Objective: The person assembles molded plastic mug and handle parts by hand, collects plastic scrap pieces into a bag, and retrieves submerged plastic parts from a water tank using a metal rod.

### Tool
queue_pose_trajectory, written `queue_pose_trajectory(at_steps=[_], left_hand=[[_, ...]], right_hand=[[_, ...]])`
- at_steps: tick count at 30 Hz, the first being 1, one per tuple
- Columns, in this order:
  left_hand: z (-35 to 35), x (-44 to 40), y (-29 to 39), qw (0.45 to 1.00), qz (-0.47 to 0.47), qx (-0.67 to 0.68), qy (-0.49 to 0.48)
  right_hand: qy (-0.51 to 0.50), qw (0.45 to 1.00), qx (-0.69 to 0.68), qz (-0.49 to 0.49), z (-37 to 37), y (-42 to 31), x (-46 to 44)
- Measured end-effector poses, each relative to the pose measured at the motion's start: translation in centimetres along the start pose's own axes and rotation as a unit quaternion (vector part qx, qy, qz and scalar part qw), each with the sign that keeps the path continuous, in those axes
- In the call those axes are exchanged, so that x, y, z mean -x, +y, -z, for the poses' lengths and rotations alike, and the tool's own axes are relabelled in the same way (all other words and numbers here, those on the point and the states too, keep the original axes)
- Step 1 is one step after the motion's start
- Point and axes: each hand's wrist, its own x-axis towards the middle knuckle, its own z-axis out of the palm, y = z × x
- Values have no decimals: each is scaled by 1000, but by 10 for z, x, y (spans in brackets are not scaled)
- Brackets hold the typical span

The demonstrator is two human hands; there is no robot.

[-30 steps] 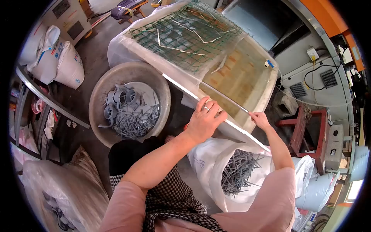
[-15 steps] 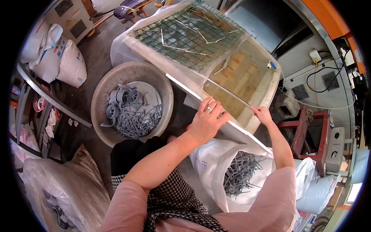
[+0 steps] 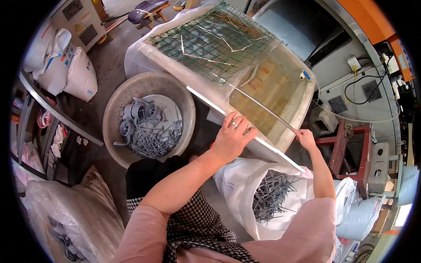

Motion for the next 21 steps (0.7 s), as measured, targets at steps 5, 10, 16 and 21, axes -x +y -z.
queue_pose_trajectory(at_steps=[5,10,16,21], left_hand=[[-1,-2,3,1000,6,7,1],[-1,0,2,1000,8,-2,1],[2,-1,1,1000,-4,-11,-16],[-3,-4,1,1000,2,-7,-6]], right_hand=[[32,999,-12,-36,14,13,40],[73,997,7,-3,-16,3,7],[60,997,46,9,-40,-41,-64],[44,999,4,13,-67,-78,-97]])
